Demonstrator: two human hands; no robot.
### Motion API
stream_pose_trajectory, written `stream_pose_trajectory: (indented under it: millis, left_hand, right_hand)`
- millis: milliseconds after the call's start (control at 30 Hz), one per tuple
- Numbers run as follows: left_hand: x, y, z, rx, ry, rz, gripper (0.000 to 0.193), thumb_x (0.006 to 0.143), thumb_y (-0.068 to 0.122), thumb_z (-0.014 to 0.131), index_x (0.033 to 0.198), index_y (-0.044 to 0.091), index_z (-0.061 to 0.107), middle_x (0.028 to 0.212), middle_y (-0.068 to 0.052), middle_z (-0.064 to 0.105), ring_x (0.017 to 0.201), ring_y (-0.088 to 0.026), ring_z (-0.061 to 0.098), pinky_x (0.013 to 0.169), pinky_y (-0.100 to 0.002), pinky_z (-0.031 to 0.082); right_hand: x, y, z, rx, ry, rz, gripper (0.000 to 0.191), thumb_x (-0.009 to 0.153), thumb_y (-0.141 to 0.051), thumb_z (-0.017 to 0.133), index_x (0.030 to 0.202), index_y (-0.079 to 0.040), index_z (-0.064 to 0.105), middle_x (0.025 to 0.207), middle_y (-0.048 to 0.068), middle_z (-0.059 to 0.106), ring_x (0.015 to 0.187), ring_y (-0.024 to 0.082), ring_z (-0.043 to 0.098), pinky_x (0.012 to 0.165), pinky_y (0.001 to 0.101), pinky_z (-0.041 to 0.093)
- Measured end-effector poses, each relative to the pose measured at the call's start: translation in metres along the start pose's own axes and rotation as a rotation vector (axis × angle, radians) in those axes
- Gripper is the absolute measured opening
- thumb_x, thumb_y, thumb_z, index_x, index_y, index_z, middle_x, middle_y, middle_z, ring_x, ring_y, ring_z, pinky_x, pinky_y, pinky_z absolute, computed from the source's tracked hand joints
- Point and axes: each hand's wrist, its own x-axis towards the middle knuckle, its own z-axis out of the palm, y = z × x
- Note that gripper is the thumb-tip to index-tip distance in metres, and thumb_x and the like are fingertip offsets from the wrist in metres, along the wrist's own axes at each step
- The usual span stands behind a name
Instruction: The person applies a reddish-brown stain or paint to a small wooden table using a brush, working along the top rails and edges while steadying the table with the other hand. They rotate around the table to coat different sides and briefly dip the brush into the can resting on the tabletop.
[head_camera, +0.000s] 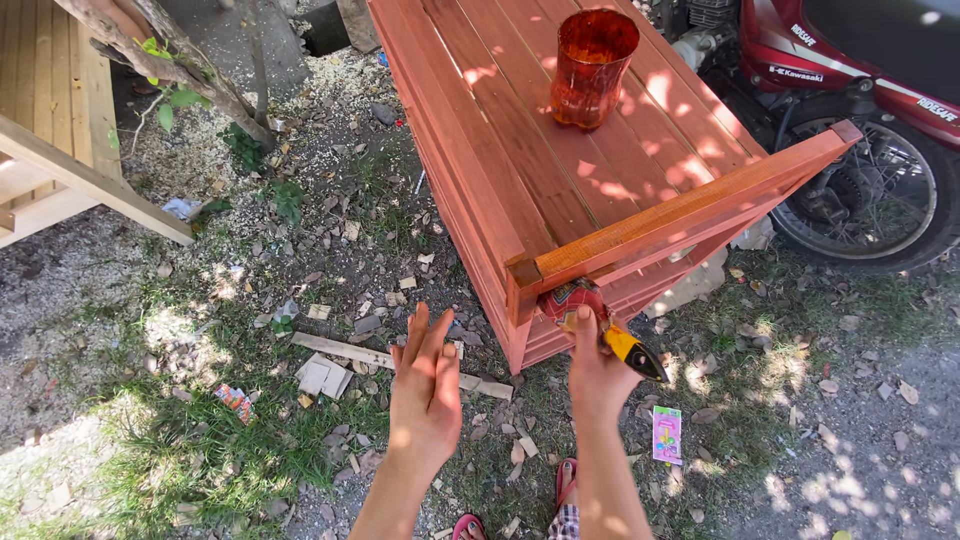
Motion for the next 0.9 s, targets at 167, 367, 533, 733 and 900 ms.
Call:
stream_pose_trajectory:
  millis: [167, 367, 533, 733, 900]
  left_hand:
    - [0.0, 0.004, 0.007, -0.008, -0.069, -0.035, 0.047, 0.103, 0.021, 0.037, 0.148, 0.015, 0.051, 0.167, -0.017, 0.026, 0.155, -0.033, 0.024, 0.126, -0.051, 0.003]
    - [-0.008, 0.012, 0.003, 0.038, -0.094, 0.078, 0.048, 0.105, 0.025, 0.036, 0.149, 0.014, 0.049, 0.165, -0.022, 0.027, 0.154, -0.037, 0.022, 0.124, -0.055, 0.004]
    - [-0.019, 0.02, -0.003, -0.012, -0.123, 0.18, 0.053, 0.104, 0.024, 0.03, 0.153, 0.01, 0.045, 0.164, -0.029, 0.025, 0.153, -0.044, 0.019, 0.121, -0.059, 0.005]
    - [-0.029, 0.05, 0.012, -0.103, -0.072, 0.192, 0.049, 0.107, 0.028, 0.035, 0.151, 0.012, 0.05, 0.164, -0.026, 0.029, 0.155, -0.044, 0.022, 0.123, -0.059, 0.007]
    - [-0.023, 0.078, 0.034, -0.025, -0.005, 0.226, 0.048, 0.107, 0.028, 0.037, 0.151, 0.01, 0.046, 0.167, -0.024, 0.026, 0.156, -0.044, 0.019, 0.123, -0.061, 0.008]
  right_hand:
    - [-0.005, 0.001, -0.015, -0.004, -0.082, -0.124, 0.021, 0.088, -0.015, 0.08, 0.1, 0.001, 0.073, 0.087, 0.004, 0.076, 0.075, 0.007, 0.072, 0.07, 0.0222, 0.06]
    - [0.002, 0.002, -0.02, -0.116, 0.144, -0.323, 0.019, 0.091, -0.011, 0.083, 0.094, 0.005, 0.074, 0.084, 0.005, 0.071, 0.075, 0.004, 0.06, 0.067, 0.0203, 0.049]
    - [0.026, -0.001, -0.027, -0.133, 0.096, -0.301, 0.031, 0.088, -0.014, 0.082, 0.107, 0.007, 0.072, 0.091, 0.002, 0.075, 0.08, 0.003, 0.066, 0.072, 0.0195, 0.054]
    - [0.072, -0.009, -0.047, -0.103, 0.157, -0.332, 0.036, 0.086, -0.017, 0.085, 0.103, 0.011, 0.07, 0.089, 0.003, 0.074, 0.078, 0.005, 0.066, 0.073, 0.021, 0.055]
    - [0.118, -0.015, -0.073, -0.221, 0.153, -0.388, 0.032, 0.088, -0.016, 0.084, 0.101, 0.009, 0.072, 0.085, 0.004, 0.072, 0.074, 0.006, 0.062, 0.069, 0.0218, 0.052]
